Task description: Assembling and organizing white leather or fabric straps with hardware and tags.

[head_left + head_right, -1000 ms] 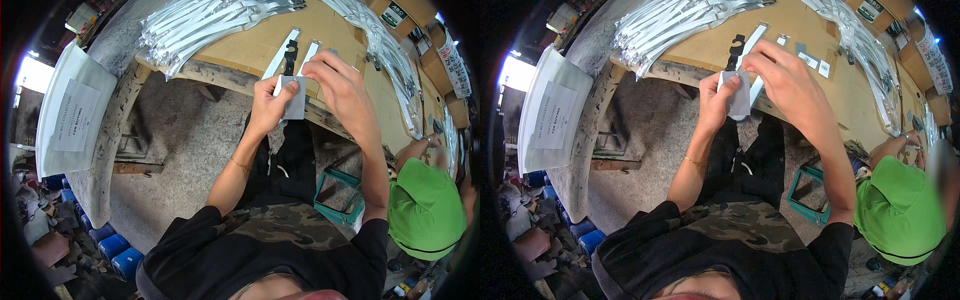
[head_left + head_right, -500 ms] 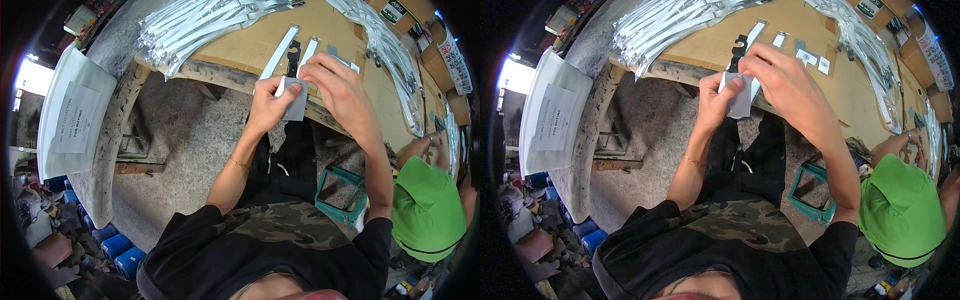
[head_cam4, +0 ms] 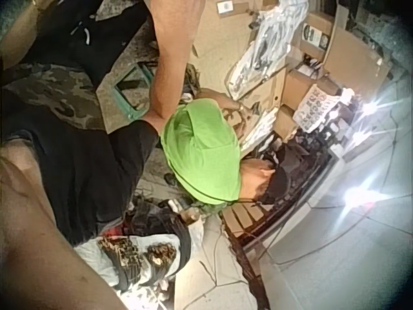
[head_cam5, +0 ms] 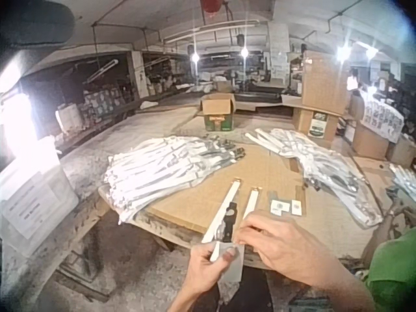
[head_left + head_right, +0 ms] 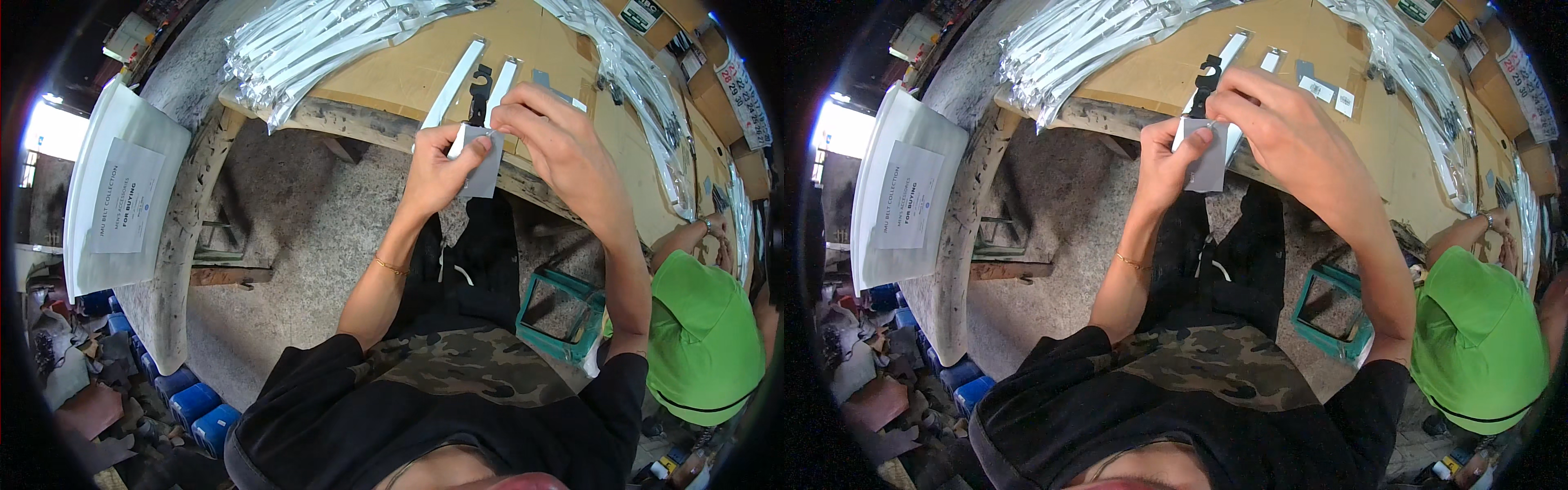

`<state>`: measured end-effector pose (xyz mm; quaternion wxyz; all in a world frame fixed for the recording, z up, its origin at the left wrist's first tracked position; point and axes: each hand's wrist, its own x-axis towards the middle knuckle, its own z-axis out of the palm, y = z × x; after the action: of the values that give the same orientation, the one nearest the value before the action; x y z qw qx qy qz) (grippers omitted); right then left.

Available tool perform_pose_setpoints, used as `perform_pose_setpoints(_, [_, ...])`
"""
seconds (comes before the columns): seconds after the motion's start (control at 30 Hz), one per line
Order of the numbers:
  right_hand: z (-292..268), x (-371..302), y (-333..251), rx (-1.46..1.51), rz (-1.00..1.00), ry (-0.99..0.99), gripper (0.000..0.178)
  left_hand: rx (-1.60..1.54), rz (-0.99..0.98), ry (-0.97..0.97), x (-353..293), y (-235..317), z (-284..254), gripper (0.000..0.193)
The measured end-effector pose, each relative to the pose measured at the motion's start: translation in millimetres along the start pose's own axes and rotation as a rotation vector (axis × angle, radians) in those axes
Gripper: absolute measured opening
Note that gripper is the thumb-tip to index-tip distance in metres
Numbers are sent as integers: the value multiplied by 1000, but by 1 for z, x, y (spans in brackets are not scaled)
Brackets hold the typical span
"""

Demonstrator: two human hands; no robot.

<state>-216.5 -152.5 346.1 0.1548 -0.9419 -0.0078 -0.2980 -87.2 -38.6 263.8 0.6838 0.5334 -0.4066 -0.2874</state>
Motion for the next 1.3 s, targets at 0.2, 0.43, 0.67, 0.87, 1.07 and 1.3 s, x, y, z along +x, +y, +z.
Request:
perform_pose_setpoints(0.2, [-6,0,-3,-27,-16,-26,15,29,-4,-14,-2,-2,-1,25])
perform_pose_setpoints(0.43, [-6,0,-4,-60,-38,-58,21,52,4,-44,0,0,-1,24])
perform_pose_setpoints(0.67, [-4,2,-8,-120,-118,-60,21,30,0,-35,-2,1,-4,22])
perform_pose_setpoints(0.87, [21,-15,-1,-126,-102,138,17,83,-12,-42,0,4,-6,20])
perform_pose_setpoints(1.07, [36,-19,-6,-61,-34,294,18,75,-2,-77,4,9,-9,19])
perform_pose_setpoints(1.3, [52,-25,-8,-102,-8,386,20,-7,-32,-66,2,0,-8,18])
